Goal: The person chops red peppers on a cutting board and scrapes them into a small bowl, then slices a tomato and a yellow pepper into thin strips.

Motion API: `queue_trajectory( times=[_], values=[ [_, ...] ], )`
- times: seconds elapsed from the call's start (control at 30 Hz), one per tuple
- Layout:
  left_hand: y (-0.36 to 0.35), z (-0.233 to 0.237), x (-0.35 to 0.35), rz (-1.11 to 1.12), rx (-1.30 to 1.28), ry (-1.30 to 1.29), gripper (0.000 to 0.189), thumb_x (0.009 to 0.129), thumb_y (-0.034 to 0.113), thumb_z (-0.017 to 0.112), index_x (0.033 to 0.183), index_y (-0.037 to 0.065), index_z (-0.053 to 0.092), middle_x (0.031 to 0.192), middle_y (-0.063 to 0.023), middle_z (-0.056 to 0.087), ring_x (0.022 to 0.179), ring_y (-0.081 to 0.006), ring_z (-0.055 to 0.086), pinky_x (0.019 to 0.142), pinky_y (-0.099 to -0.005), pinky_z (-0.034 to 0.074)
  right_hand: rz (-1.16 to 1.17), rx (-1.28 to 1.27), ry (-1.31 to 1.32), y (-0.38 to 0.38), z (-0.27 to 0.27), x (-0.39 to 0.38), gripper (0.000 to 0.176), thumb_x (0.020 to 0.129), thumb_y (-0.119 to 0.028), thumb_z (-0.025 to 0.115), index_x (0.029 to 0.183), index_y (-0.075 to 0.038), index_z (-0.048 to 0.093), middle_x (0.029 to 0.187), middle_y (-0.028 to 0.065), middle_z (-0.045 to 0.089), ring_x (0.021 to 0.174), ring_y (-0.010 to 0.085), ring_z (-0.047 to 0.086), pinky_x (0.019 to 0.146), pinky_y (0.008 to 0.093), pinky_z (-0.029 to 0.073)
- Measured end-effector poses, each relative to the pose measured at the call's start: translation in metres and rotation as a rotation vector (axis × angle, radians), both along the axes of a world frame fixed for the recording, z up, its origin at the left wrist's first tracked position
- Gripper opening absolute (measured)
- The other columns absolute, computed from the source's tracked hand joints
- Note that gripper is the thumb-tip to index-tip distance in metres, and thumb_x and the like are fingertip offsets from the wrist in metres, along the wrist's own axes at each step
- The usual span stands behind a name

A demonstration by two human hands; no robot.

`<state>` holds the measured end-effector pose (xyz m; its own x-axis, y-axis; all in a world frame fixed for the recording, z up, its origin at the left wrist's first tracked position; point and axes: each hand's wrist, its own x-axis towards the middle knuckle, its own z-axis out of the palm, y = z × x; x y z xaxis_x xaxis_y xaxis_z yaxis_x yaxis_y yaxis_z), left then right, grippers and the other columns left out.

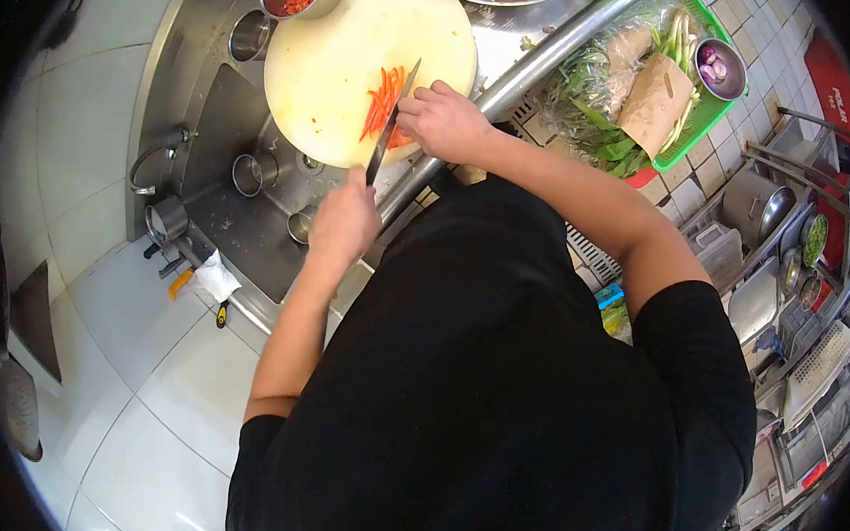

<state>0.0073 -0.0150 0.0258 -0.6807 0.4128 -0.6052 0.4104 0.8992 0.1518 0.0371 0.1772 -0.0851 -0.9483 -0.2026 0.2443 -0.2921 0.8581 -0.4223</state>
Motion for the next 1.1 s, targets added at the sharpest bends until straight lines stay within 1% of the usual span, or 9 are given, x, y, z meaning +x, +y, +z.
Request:
queue_trajectory(
  times=[0.03, 0.17, 0.3, 0.43, 0.57, 0.73, 0.87, 1.0, 1.1],
  values=[
    [-0.003, 0.0, 0.003, 0.027, -0.06, -0.02, 0.018, 0.097, 0.018, 0.048, 0.105, 0.002, 0.047, 0.081, -0.0285, 0.066, 0.08, -0.0467, 0.067, 0.072, -0.0575, 0.051, -0.006, -0.002, 0.001, 0.001, -0.001, -0.001, 0.014, 0.086, -0.024, 0.065, 0.09, -0.011, 0.066, 0.094, 0.0022, 0.062, 0.088, 0.0201, 0.059, 0.081, 0.035, 0.043],
    [0.007, -0.042, -0.007, 0.027, 0.065, 0.045, 0.021, 0.096, 0.018, 0.051, 0.111, 0.003, 0.048, 0.078, -0.0295, 0.065, 0.078, -0.0481, 0.066, 0.072, -0.0581, 0.051, 0.02, -0.046, 0.049, 0.005, -0.004, -0.004, 0.012, 0.086, -0.022, 0.065, 0.09, -0.011, 0.066, 0.092, 0.0017, 0.061, 0.086, 0.0197, 0.058, 0.079, 0.0338, 0.043],
    [0.002, 0.004, -0.002, 0.027, -0.04, -0.026, 0.02, 0.096, 0.019, 0.051, 0.106, 0.002, 0.048, 0.078, -0.0302, 0.065, 0.078, -0.0487, 0.066, 0.072, -0.0579, 0.051, 0.107, -0.033, 0.121, 0.008, -0.006, -0.002, 0.011, 0.085, -0.02, 0.065, 0.089, -0.01, 0.066, 0.091, 0.0008, 0.06, 0.084, 0.0184, 0.058, 0.077, 0.0323, 0.043],
    [0.013, -0.03, 0.002, 0.083, 0.036, 0.026, 0.022, 0.096, 0.019, 0.051, 0.11, 0.002, 0.049, 0.082, -0.0309, 0.066, 0.08, -0.0474, 0.067, 0.073, -0.0573, 0.051, 0.109, -0.036, 0.103, 0.011, -0.004, 0.0, 0.013, 0.08, -0.017, 0.065, 0.092, -0.011, 0.067, 0.093, 0.0001, 0.061, 0.087, 0.0178, 0.058, 0.079, 0.0323, 0.043],
    [0.013, 0.001, -0.006, 0.049, -0.058, -0.049, 0.023, 0.096, 0.02, 0.051, 0.111, 0.002, 0.048, 0.084, -0.0312, 0.066, 0.084, -0.0473, 0.066, 0.076, -0.0575, 0.051, 0.138, 0.046, 0.061, 0.021, 0.001, -0.002, 0.013, 0.079, -0.019, 0.062, 0.09, -0.014, 0.067, 0.092, -0.0013, 0.059, 0.089, 0.0167, 0.058, 0.082, 0.0324, 0.042],
    [0.02, -0.031, -0.002, 0.086, 0.042, 0.009, 0.025, 0.096, 0.02, 0.051, 0.113, 0.003, 0.049, 0.088, -0.0286, 0.068, 0.085, -0.0466, 0.067, 0.077, -0.0574, 0.051, 0.121, 0.05, 0.025, 0.02, 0.0, -0.004, 0.016, 0.079, -0.017, 0.059, 0.092, -0.016, 0.068, 0.093, -0.0032, 0.061, 0.09, 0.0161, 0.059, 0.084, 0.0323, 0.042],
    [0.008, 0.009, 0.002, 0.084, -0.06, -0.057, 0.022, 0.096, 0.019, 0.053, 0.11, 0.003, 0.047, 0.082, -0.0312, 0.065, 0.082, -0.0502, 0.064, 0.075, -0.0588, 0.049, 0.108, 0.03, 0.032, 0.019, -0.002, -0.002, 0.017, 0.078, -0.016, 0.059, 0.092, -0.017, 0.068, 0.094, -0.0035, 0.061, 0.09, 0.0158, 0.059, 0.084, 0.0321, 0.041],
    [0.01, -0.039, 0.003, 0.087, 0.03, 0.002, 0.023, 0.097, 0.019, 0.052, 0.112, 0.003, 0.047, 0.082, -0.0326, 0.065, 0.081, -0.0505, 0.064, 0.075, -0.0591, 0.049, 0.064, -0.049, 0.054, 0.016, -0.005, 0.001, 0.016, 0.078, -0.015, 0.059, 0.092, -0.016, 0.067, 0.093, -0.0029, 0.061, 0.089, 0.0169, 0.059, 0.082, 0.0333, 0.042],
    [0.015, -0.003, -0.003, 0.012, -0.006, 0.016, 0.02, 0.094, 0.015, 0.05, 0.11, 0.002, 0.046, 0.083, -0.0301, 0.067, 0.083, -0.0472, 0.067, 0.076, -0.0584, 0.05, 0.042, -0.092, 0.021, 0.015, -0.009, 0.001, 0.016, 0.077, -0.014, 0.061, 0.092, -0.016, 0.068, 0.093, -0.0023, 0.061, 0.09, 0.0176, 0.06, 0.082, 0.0341, 0.042]
  ],
)
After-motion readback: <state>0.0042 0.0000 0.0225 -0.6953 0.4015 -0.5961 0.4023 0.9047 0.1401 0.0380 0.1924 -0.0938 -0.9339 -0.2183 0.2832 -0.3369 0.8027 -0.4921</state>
